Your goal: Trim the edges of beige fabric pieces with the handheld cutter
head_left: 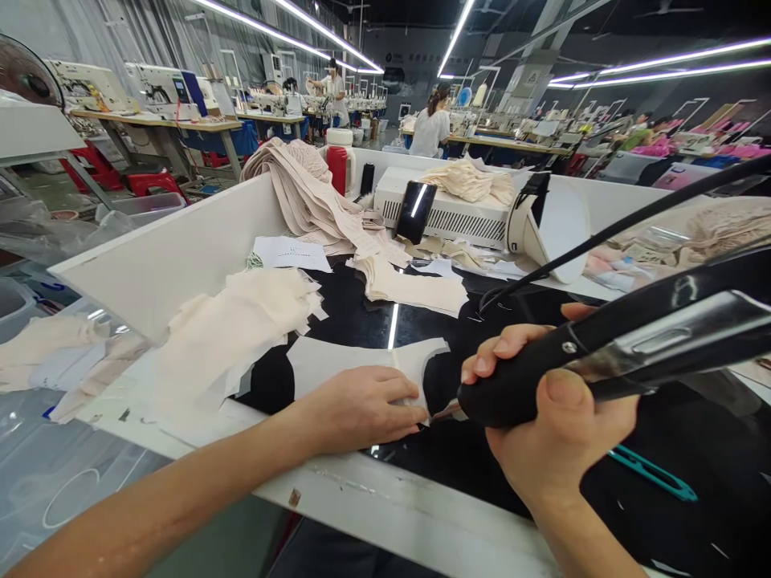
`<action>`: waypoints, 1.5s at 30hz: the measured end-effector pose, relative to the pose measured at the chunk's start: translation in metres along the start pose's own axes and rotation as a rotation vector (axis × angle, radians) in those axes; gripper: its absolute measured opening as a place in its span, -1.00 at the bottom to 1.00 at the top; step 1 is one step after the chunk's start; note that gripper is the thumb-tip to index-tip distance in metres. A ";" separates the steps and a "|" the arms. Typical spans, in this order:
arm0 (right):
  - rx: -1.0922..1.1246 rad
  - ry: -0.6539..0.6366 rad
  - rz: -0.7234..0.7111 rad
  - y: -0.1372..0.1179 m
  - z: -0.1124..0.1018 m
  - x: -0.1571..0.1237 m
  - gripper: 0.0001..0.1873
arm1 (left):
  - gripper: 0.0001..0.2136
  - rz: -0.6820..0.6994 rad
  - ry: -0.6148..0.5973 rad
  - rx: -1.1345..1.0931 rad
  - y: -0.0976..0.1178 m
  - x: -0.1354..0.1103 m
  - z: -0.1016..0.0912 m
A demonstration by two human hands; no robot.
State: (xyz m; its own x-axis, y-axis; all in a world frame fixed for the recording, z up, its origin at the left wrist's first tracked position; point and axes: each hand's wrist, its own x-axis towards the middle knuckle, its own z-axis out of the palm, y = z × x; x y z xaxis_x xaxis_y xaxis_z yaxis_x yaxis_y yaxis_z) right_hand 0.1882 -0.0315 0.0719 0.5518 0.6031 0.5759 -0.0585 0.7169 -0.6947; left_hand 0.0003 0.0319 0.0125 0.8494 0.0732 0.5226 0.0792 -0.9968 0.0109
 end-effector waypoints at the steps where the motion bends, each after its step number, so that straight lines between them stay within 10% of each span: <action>1: 0.004 0.001 0.005 0.000 0.000 0.000 -0.42 | -0.72 -0.001 0.004 -0.004 0.000 0.000 0.000; 45: -0.070 0.021 0.044 -0.006 0.004 -0.011 -0.45 | -0.73 -0.138 0.010 -0.233 -0.009 -0.008 0.002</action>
State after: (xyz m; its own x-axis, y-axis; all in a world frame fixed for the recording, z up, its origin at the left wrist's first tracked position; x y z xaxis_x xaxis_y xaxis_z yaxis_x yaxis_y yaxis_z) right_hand 0.1797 -0.0408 0.0712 0.5673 0.6256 0.5355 -0.0253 0.6632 -0.7480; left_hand -0.0064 0.0402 0.0061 0.8338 0.2096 0.5107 0.0707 -0.9581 0.2777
